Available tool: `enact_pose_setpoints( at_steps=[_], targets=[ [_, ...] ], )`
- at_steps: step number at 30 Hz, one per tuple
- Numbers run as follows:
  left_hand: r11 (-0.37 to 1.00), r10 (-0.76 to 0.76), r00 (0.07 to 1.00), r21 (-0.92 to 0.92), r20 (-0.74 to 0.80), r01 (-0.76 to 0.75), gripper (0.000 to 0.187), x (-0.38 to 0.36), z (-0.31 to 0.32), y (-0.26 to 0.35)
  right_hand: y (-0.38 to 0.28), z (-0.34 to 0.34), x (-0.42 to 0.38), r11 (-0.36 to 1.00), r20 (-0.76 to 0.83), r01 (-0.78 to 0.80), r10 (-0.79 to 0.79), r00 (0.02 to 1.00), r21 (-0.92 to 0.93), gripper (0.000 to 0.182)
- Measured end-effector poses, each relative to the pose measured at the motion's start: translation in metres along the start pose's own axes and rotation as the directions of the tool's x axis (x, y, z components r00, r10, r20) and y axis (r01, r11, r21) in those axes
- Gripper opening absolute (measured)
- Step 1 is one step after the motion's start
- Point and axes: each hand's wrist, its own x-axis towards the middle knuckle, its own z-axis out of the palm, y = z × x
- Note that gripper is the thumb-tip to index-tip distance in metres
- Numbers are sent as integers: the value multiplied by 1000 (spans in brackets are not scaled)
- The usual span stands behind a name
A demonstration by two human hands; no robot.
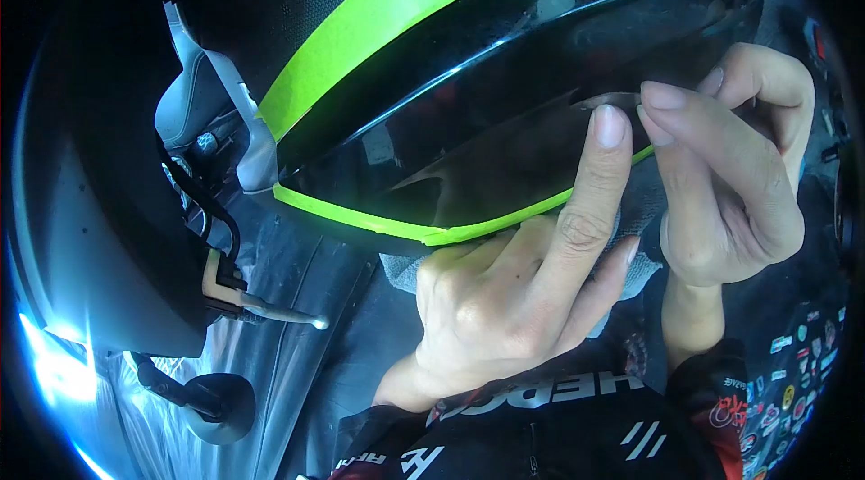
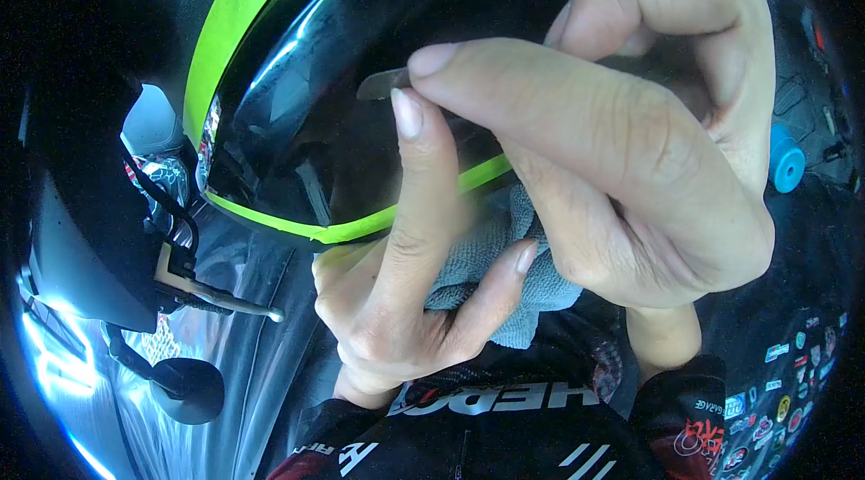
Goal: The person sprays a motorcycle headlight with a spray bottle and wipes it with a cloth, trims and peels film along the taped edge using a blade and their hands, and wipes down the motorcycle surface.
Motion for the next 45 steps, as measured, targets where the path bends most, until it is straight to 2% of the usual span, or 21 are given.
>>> enact_pose_setpoints(
  at_steps=[7,21,24,27,31,36,45],
  targets=[
    [1000,-12,1000,-12,18,12,67,-2,-1,1,2,-1,3,999,23,48,-48,999,-12,34],
    [1000,-9,1000,-16,-25,9,68,-1,3,1,-7,-5,4,997,59,-74,75,995,-17,34],
    [1000,5,1000,-11,-4,-5,68,3,1,1,0,-1,5,999,13,-23,22,1000,33,34],
    [1000,-7,999,-3,33,7,68,4,-3,3,0,-1,2,999,1,-33,33,999,20,34],
    [999,-27,1000,-28,-9,27,67,0,2,2,-4,-5,3,999,39,-33,33,999,-1,35],
    [1000,-16,1000,-24,-12,16,67,0,0,3,1,-7,4,999,64,52,-51,997,-13,36],
    [999,-1,999,-45,-39,0,69,3,4,8,-1,-15,8,999,84,28,-26,996,-22,36]
  ],
)
